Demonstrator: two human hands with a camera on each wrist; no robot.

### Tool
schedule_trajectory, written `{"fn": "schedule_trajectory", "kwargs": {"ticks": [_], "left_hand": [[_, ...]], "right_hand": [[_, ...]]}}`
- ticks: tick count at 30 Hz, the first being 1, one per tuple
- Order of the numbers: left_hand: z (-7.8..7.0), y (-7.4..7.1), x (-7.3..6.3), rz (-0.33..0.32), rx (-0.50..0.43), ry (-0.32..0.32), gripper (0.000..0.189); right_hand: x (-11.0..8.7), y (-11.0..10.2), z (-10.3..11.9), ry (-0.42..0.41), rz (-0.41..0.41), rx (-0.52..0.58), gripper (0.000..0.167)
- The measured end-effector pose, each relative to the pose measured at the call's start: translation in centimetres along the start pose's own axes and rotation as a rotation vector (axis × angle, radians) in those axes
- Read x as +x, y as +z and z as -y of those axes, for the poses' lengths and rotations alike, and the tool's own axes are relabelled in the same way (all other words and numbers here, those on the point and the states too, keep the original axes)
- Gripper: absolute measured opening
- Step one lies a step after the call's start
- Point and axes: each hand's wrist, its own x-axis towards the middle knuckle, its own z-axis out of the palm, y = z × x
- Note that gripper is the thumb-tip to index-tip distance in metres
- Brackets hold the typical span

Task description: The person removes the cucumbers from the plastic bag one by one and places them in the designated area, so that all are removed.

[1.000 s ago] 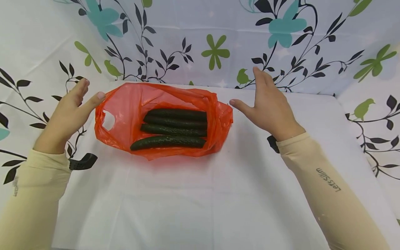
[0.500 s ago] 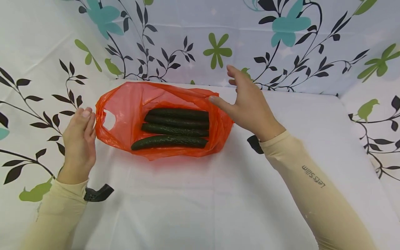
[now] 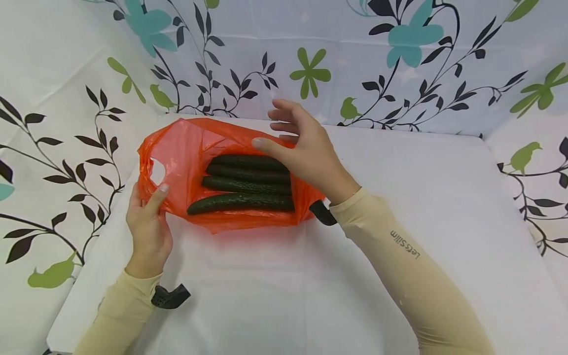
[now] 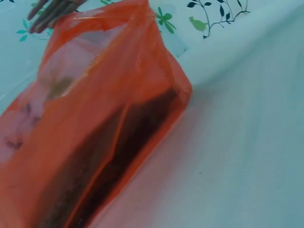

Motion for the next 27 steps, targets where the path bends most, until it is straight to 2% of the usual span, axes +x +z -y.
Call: {"fn": "schedule_trajectory", "kwargs": {"ticks": [5,10,18,23,27], "left_hand": [[1.5,0.6,0.1,-0.014,0.09,-0.009,0.068],[1.8,0.7,0.1,-0.047,0.102,-0.013,0.069],[2.0,1.0,0.2,-0.045,0.09,0.07,0.07],[2.1,1.0,0.1,-0.03,0.066,0.073,0.083],[2.3,1.1,-0.2,-0.036,0.101,0.054,0.09]], "right_hand": [[0.3,1.6,0.7,-0.056,0.014,0.139,0.067],[0.6,3.7,0.5,-0.033,0.102,0.206,0.062],[1.3,6.4,-2.7,0.131,0.272,0.08,0.062],[1.7,7.0,-4.4,0.217,0.311,-0.055,0.065],[2.2,7.0,-5.4,0.26,0.323,-0.177,0.066]]}}
